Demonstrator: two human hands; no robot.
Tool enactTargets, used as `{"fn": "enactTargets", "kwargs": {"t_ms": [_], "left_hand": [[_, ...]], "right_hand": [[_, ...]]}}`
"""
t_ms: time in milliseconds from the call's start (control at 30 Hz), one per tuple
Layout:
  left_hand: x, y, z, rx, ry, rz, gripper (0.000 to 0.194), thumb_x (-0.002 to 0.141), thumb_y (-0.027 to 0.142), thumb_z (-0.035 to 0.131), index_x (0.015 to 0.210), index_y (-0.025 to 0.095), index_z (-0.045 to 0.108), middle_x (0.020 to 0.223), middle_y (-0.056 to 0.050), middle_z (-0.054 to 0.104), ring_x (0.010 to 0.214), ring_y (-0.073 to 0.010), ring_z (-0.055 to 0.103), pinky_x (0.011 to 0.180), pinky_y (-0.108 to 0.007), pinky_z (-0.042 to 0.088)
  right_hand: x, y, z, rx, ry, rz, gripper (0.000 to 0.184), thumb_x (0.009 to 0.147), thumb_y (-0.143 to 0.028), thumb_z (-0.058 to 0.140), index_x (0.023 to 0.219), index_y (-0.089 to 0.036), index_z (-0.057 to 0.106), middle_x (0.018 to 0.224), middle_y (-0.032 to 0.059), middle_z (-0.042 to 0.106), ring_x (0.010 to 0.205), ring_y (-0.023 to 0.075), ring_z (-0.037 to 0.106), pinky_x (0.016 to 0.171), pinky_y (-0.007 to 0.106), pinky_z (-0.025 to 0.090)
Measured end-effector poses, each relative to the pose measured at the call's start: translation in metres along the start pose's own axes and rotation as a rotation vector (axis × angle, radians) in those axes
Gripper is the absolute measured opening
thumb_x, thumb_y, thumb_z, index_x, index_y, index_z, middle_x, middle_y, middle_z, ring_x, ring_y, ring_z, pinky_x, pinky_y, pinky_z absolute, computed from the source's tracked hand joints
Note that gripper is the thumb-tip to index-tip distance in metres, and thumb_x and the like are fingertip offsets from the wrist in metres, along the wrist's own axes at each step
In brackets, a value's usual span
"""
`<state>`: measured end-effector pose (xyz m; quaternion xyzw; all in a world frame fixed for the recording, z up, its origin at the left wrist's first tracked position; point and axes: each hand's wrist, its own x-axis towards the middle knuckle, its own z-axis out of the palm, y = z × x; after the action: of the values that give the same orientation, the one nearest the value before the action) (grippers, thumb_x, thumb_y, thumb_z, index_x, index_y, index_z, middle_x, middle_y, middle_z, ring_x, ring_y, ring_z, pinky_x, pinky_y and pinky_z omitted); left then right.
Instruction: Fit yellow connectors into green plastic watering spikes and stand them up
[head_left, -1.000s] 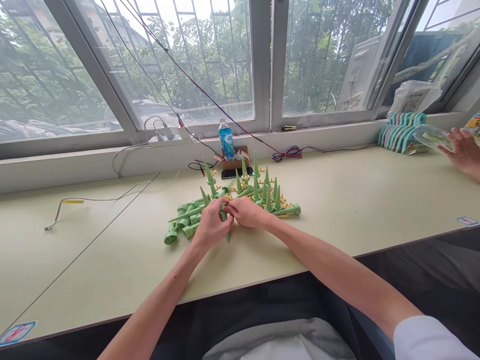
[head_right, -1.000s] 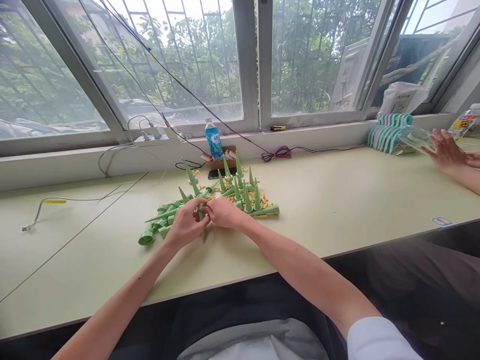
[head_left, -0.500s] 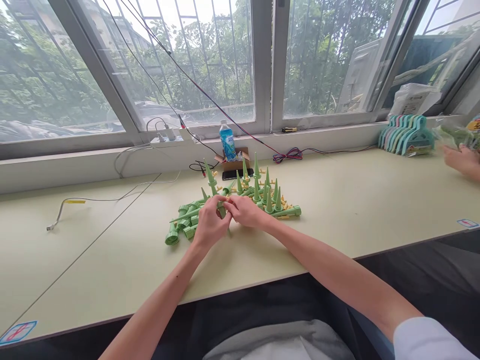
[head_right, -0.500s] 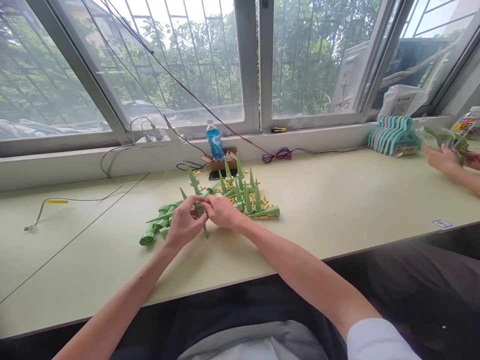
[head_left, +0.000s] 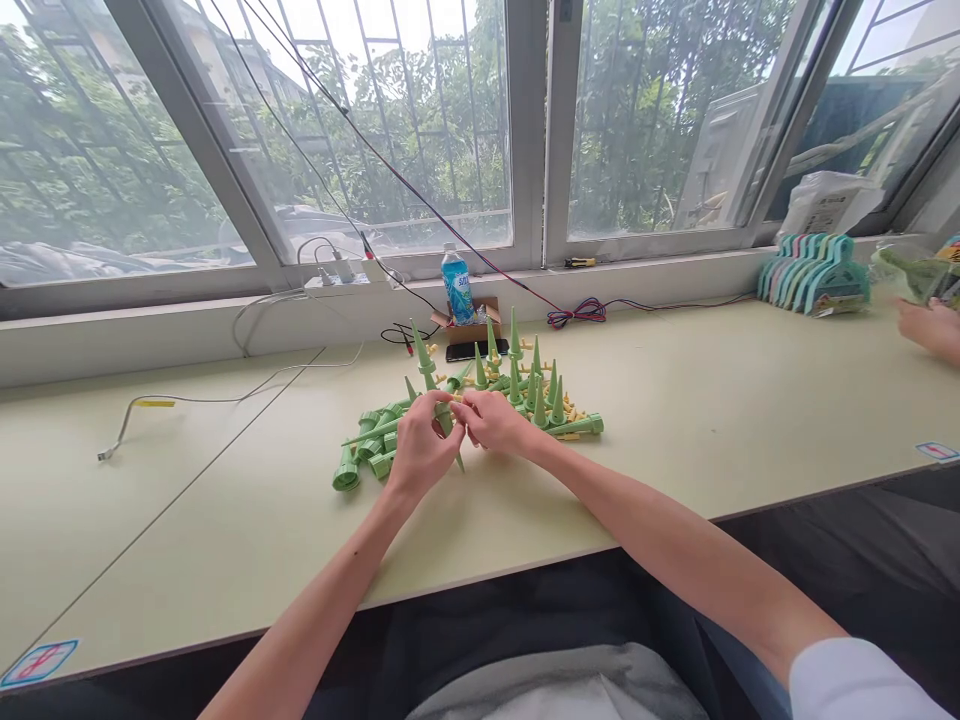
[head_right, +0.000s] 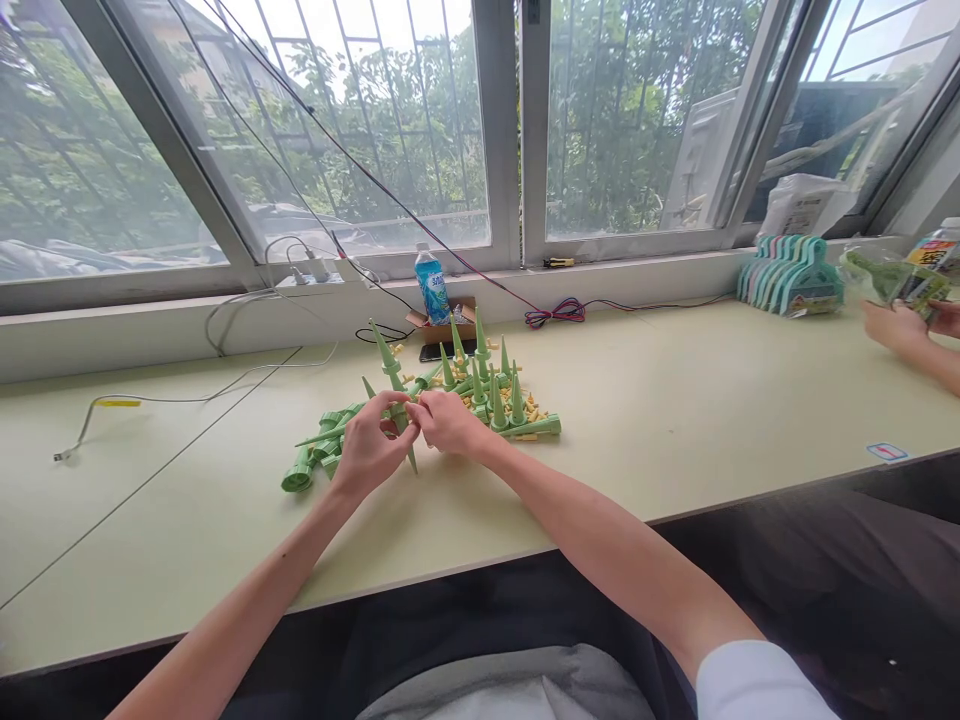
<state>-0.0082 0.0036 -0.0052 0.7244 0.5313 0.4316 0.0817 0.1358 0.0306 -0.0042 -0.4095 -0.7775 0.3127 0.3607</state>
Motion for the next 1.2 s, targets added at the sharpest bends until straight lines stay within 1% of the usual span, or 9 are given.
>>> {"fn": "enactTargets", "kwargs": {"t_ms": [133,233,300,367,467,567,767,967,1200], "left_hand": [[-0.0004,-0.0003,0.0002,-0.018,-0.011,0.01,0.025,0.076,0.031,0.059,0.098,0.02,0.059,0.091,-0.003,0.065,0.056,-0.0112,0.056,0.06,-0.027,0.049],[-0.0001,-0.0001,0.0001,-0.013,-0.01,0.014,0.024,0.075,0.03,0.058,0.098,0.02,0.059,0.093,-0.003,0.066,0.057,-0.0113,0.056,0.061,-0.027,0.049],[0.0004,0.0,-0.0001,0.001,-0.001,0.009,0.024,0.076,0.03,0.059,0.097,0.02,0.059,0.094,-0.004,0.066,0.058,-0.0117,0.057,0.062,-0.027,0.049],[0.0008,0.0001,-0.0003,0.013,0.012,-0.004,0.024,0.076,0.03,0.059,0.097,0.02,0.059,0.095,-0.004,0.066,0.057,-0.012,0.057,0.062,-0.028,0.048],[0.0011,-0.0001,-0.0006,0.025,0.028,-0.024,0.024,0.076,0.031,0.059,0.097,0.02,0.059,0.096,-0.005,0.066,0.056,-0.0123,0.058,0.063,-0.029,0.048],[0.001,-0.0005,-0.0005,0.034,0.03,-0.028,0.025,0.076,0.032,0.06,0.098,0.02,0.059,0.098,-0.005,0.066,0.056,-0.0126,0.058,0.064,-0.03,0.049],[0.0004,-0.0005,0.0001,0.009,0.008,-0.004,0.024,0.076,0.032,0.059,0.097,0.021,0.059,0.093,-0.003,0.066,0.056,-0.0121,0.057,0.061,-0.028,0.048],[0.0005,0.001,-0.0003,0.001,0.0,0.002,0.024,0.075,0.03,0.06,0.097,0.02,0.059,0.093,-0.003,0.066,0.057,-0.0116,0.056,0.061,-0.027,0.048],[0.0012,0.0,-0.0013,0.024,0.036,-0.01,0.024,0.075,0.029,0.059,0.097,0.02,0.06,0.095,-0.004,0.066,0.056,-0.0117,0.057,0.063,-0.029,0.048]], "right_hand": [[0.0006,0.0013,-0.0007,-0.056,0.012,-0.032,0.043,0.1,-0.037,0.037,0.066,-0.017,0.052,0.045,-0.0034,0.05,0.049,0.0098,0.052,0.057,0.02,0.037],[0.0002,0.0,-0.0005,-0.074,0.021,-0.034,0.046,0.1,-0.04,0.036,0.063,-0.017,0.051,0.048,-0.0026,0.05,0.051,0.0099,0.051,0.057,0.021,0.036],[0.0001,-0.0007,0.0002,-0.079,0.056,-0.025,0.043,0.099,-0.04,0.039,0.065,-0.017,0.052,0.051,-0.0019,0.052,0.053,0.0103,0.051,0.057,0.021,0.036],[0.0002,-0.0007,0.0009,-0.064,0.09,-0.015,0.035,0.096,-0.041,0.045,0.073,-0.017,0.054,0.058,-0.0012,0.056,0.056,0.0112,0.052,0.058,0.022,0.037],[0.0009,0.0003,0.0015,-0.042,0.1,0.001,0.023,0.091,-0.038,0.052,0.082,-0.017,0.056,0.066,0.0,0.06,0.061,0.0123,0.054,0.058,0.022,0.038],[0.002,0.0015,0.0018,-0.043,0.094,0.002,0.018,0.089,-0.031,0.051,0.08,-0.017,0.056,0.068,0.0002,0.06,0.062,0.0121,0.054,0.058,0.022,0.038],[0.0039,0.0047,0.0019,-0.082,0.109,-0.031,0.03,0.092,-0.032,0.047,0.066,-0.018,0.049,0.063,-0.0009,0.054,0.059,0.0108,0.047,0.056,0.022,0.034],[0.0036,0.0071,0.0017,-0.118,0.115,-0.067,0.04,0.094,-0.037,0.043,0.059,-0.018,0.042,0.057,-0.0024,0.048,0.054,0.0093,0.041,0.052,0.023,0.028],[0.0034,0.0038,0.0034,-0.132,0.116,-0.047,0.031,0.092,-0.035,0.049,0.066,-0.017,0.05,0.063,-0.0013,0.053,0.058,0.0101,0.045,0.055,0.023,0.03]]}}
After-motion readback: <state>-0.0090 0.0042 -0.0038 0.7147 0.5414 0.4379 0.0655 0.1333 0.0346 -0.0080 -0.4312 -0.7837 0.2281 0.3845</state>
